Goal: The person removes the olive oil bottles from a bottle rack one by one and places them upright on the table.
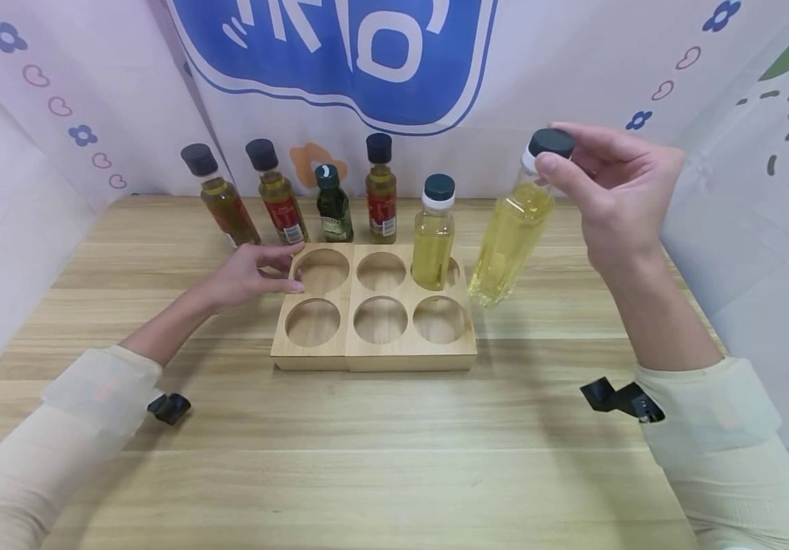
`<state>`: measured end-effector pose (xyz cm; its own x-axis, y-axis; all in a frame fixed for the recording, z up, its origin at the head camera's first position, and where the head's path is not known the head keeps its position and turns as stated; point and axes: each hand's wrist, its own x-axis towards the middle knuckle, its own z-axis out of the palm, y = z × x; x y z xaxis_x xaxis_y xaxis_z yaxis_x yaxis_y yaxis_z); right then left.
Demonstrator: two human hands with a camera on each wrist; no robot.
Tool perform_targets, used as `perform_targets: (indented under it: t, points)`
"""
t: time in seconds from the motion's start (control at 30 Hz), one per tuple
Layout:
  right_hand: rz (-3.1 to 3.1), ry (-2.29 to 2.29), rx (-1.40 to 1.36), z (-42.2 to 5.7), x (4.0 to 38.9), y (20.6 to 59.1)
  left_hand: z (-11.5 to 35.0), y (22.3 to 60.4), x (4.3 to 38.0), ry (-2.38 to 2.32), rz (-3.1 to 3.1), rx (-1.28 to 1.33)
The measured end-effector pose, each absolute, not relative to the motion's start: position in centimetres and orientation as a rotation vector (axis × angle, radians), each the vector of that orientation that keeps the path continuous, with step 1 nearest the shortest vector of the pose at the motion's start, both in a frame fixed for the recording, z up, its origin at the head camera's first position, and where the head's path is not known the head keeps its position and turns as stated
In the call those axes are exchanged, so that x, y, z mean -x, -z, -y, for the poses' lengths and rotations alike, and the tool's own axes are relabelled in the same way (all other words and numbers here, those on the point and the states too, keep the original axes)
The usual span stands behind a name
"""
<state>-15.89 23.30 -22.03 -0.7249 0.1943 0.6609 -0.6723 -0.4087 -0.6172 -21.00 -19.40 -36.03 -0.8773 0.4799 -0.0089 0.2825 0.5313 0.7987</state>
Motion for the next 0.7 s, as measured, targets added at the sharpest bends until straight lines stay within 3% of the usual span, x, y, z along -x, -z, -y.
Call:
perform_targets:
  t: [0.7]
  points:
    - [1.382, -2.091, -0.552, -24.5, 17.7, 22.6, 19.5, 36.1, 21.0, -1.271, -2.536, -0.654]
